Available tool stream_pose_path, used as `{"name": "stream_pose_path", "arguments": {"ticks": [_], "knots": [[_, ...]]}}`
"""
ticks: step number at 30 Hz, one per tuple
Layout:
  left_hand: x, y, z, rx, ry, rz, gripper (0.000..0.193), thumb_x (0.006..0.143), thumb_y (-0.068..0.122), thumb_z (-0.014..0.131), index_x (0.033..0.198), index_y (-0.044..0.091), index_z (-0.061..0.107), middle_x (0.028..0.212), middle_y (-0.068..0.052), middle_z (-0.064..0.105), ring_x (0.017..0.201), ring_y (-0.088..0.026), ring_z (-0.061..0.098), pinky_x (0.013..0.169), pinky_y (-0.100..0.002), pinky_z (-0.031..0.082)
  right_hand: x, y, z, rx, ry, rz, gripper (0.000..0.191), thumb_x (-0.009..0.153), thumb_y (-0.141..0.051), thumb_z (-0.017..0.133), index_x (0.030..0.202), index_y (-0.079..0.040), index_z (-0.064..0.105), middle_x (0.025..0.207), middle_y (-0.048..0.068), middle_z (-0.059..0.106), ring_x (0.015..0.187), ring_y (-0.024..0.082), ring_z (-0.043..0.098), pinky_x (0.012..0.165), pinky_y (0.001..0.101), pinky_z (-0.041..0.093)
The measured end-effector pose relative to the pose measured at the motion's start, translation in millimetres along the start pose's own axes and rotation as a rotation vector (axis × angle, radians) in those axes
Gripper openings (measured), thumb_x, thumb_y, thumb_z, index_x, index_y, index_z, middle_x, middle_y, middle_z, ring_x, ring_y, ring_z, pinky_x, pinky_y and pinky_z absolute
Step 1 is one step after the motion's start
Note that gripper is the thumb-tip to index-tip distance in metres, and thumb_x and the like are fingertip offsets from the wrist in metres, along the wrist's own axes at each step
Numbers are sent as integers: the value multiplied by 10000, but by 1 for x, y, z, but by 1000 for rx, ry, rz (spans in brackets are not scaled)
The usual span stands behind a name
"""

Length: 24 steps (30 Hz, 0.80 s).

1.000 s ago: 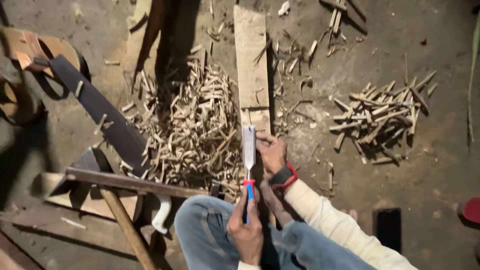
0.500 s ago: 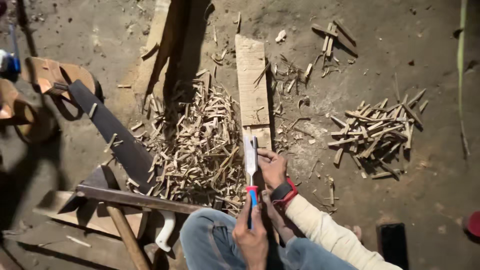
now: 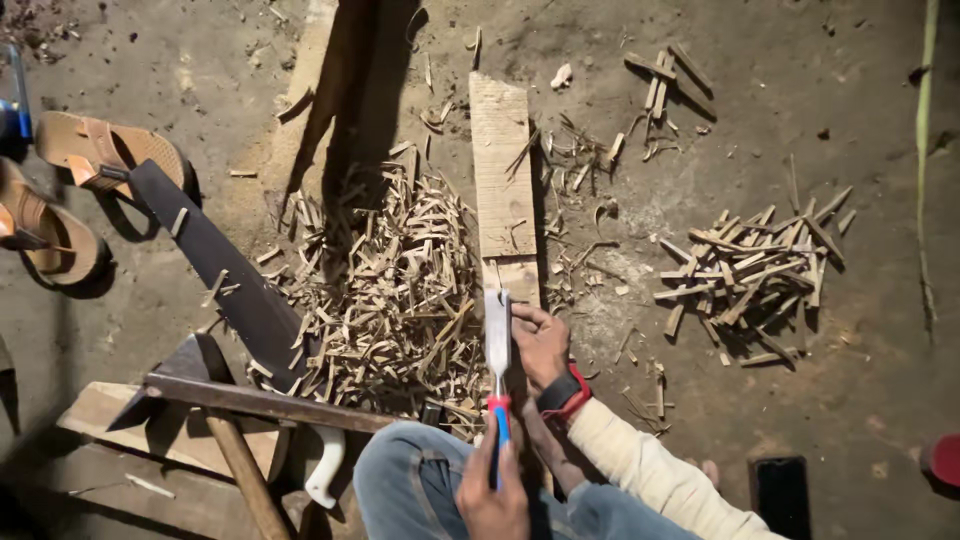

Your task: The person uses a chisel to carve a rectangular wooden plank resting between their feet. They repeatedly scrape the surface to remove shavings, occasionally pausing to clear debris or adjust the wood.

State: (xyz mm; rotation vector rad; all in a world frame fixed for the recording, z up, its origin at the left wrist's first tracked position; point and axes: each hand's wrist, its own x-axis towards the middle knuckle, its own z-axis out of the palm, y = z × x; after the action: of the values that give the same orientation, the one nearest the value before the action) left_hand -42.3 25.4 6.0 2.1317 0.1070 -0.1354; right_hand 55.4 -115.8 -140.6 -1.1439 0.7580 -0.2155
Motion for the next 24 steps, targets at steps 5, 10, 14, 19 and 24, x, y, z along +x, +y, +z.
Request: {"name": "stream_pose_path", "arguments": {"ticks": [5,10,14,19,24], "knots": [[22,2,17,-66,82,4,347,932,139,670,1262,41,717,1081,-195,778,909,-284,807,798,-363,591,0,1,-5,-21,13,-36,251,916,-31,723,1142,78,718,963,111,778,811,111,698,725,229,558],[27,8,24,-67,48,-49,317,948,166,663,1222,19,724,1027,-199,781,912,-306,773,796,-375,575,5,12,-6,-152,41,-104,240,913,-27,725,1132,70,733,969,91,774,824,87,700,728,207,561],[27,26,22,-136,25,-100,367,924,164,647,1262,35,708,1014,-198,785,892,-314,778,800,-386,576,7,10,-4,-14,31,-45,250,923,-22,703,1158,60,730,961,97,774,800,97,688,707,213,546],[22,30,10,4,-117,-130,441,909,155,647,1333,33,659,1055,-227,746,934,-347,732,818,-413,550,-2,5,-5,2,25,37,253,935,-46,698,1161,66,710,938,85,780,762,101,700,667,233,565],[8,9,14,-79,-23,-34,406,925,161,648,1313,46,679,1075,-214,776,962,-307,776,821,-386,572,0,13,-5,113,14,80,248,929,-63,685,1143,62,698,889,105,777,708,132,708,634,260,578]]}}
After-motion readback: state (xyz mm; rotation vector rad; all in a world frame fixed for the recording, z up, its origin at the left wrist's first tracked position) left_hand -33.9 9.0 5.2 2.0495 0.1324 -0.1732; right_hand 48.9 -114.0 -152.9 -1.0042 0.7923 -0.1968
